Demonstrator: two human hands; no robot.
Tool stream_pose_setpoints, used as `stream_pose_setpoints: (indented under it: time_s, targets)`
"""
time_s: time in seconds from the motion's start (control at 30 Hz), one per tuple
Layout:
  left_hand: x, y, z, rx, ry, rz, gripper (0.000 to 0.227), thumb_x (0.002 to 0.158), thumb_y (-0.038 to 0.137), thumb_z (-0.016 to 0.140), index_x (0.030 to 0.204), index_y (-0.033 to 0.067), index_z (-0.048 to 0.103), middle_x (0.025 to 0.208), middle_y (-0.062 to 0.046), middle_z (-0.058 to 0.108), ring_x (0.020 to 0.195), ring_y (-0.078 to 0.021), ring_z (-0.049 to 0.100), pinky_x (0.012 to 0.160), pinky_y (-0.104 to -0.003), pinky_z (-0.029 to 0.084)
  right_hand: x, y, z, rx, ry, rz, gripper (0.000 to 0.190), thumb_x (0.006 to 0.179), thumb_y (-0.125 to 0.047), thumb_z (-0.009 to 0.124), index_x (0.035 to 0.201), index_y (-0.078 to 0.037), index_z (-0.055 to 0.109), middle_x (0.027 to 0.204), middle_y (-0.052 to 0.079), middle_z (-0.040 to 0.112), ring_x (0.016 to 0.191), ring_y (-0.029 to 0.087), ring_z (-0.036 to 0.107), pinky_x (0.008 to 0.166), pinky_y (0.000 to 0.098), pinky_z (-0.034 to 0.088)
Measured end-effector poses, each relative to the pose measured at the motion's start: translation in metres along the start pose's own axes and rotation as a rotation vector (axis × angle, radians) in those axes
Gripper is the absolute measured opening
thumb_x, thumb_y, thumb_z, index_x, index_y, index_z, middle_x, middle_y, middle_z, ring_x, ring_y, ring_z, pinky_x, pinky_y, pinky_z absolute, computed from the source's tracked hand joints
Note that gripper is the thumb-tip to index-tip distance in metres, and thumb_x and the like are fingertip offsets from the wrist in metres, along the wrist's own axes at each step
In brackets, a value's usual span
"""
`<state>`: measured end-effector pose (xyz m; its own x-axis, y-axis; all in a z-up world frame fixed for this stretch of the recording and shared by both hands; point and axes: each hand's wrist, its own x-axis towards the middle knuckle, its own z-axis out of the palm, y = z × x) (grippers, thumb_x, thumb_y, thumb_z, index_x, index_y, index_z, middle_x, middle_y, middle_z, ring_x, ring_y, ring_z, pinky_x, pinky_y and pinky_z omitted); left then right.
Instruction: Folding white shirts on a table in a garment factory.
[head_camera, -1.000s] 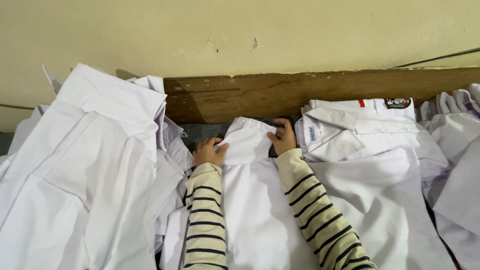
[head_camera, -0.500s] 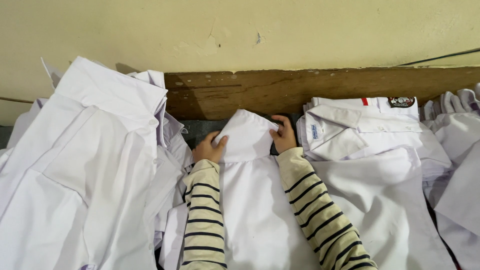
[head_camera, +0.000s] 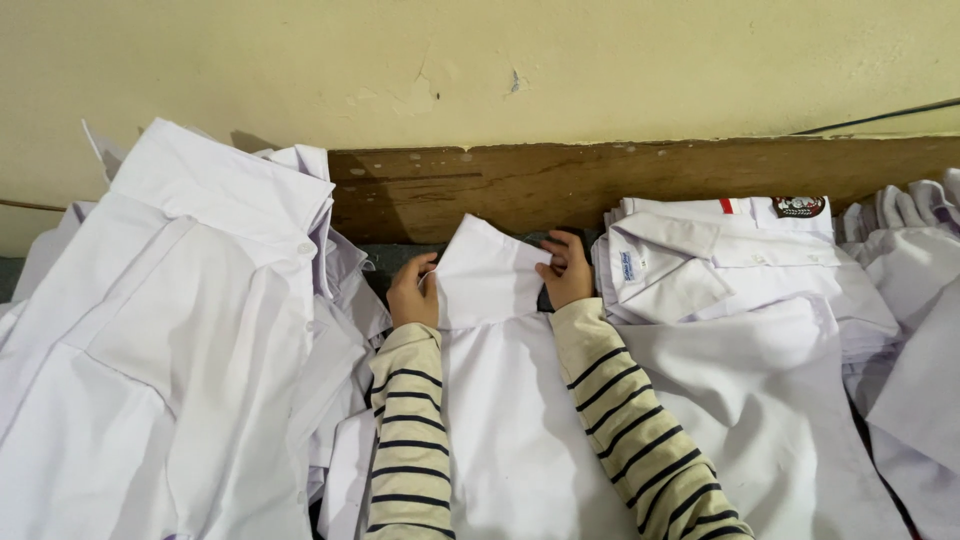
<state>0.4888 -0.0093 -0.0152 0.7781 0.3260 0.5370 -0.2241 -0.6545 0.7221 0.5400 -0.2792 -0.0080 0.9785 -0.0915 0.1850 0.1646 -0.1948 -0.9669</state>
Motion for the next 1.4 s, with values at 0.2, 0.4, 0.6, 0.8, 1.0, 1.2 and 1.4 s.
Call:
stream_pose_setpoints:
  time_s: [0.2,0.4,0.6,0.8,1.0,1.2,1.4]
  targets:
    - [-0.001,0.012,0.007,0.229,-0.037,0.187,0.036,0.086,0.016,0.074,0.122,0.0201,0.067,0.119,-0.001,0.063,0.111,-0.0269,0.063,0.098,-0.043,0.053,-0.006,-0.018,0.015,-0.599,0.080,-0.776,0.032,0.093,-0.009,0.067,0.125,-0.008,0.061,0.149,0.020,0.053,0.134,0.040,0.051,0.112,0.0494,0.044]
    - [-0.027,0.010,0.064,0.297,-0.346,0.232,0.034,0.088,0.008,0.064,0.122,0.0094,0.069,0.125,-0.007,0.066,0.120,-0.0289,0.062,0.101,-0.040,0.054,-0.030,0.027,0.048,-0.900,-0.524,-0.653,0.047,0.103,-0.028,0.055,0.147,-0.011,0.053,0.156,0.012,0.049,0.146,0.033,0.043,0.111,0.0610,0.043]
    - [-0.017,0.058,0.020,0.642,-0.760,-0.149,0.060,0.108,0.049,0.027,0.164,0.0299,0.021,0.174,0.009,0.008,0.160,-0.0173,0.005,0.129,-0.053,0.006,-0.017,0.021,0.021,-1.270,-0.120,-0.280,0.069,0.106,-0.049,0.041,0.161,-0.009,0.029,0.173,0.014,0.016,0.160,0.030,0.009,0.123,0.0668,0.008]
    - [-0.015,0.053,0.022,0.618,-0.783,-0.182,0.057,0.109,0.041,0.023,0.165,0.0306,0.017,0.175,0.010,0.004,0.160,-0.0150,0.002,0.130,-0.051,0.005,-0.031,-0.002,0.035,-0.782,-0.713,-0.463,0.049,0.106,-0.040,0.045,0.154,-0.031,0.046,0.159,-0.003,0.047,0.150,0.025,0.038,0.119,0.0713,0.019]
    - [-0.019,0.019,0.039,0.562,-0.289,-0.073,0.045,0.103,0.035,0.046,0.147,0.0269,0.054,0.157,-0.001,0.046,0.144,-0.0267,0.045,0.106,-0.054,0.048,-0.019,-0.008,0.027,-1.110,-0.257,-0.545,0.062,0.094,-0.028,0.063,0.150,-0.009,0.049,0.171,0.017,0.021,0.157,0.041,0.017,0.115,0.0697,0.030]
    - [-0.014,-0.006,0.017,0.890,-0.151,-0.294,0.038,0.092,0.065,0.057,0.103,0.0302,0.068,0.102,0.007,0.066,0.106,-0.0218,0.060,0.083,-0.046,0.047,-0.027,0.007,0.044,-1.031,-0.561,-0.284,0.065,0.107,-0.055,0.034,0.163,-0.023,0.026,0.173,0.000,0.016,0.159,0.021,0.012,0.127,0.0561,0.006]
    - [-0.001,-0.005,0.000,0.525,-0.407,-0.377,0.047,0.086,0.062,0.068,0.109,0.0205,0.072,0.104,-0.006,0.078,0.107,-0.0303,0.073,0.085,-0.045,0.056,-0.027,0.031,0.048,-0.963,-0.418,-0.519,0.054,0.110,-0.047,0.039,0.157,-0.021,0.042,0.167,0.003,0.033,0.155,0.021,0.026,0.124,0.0614,0.006]
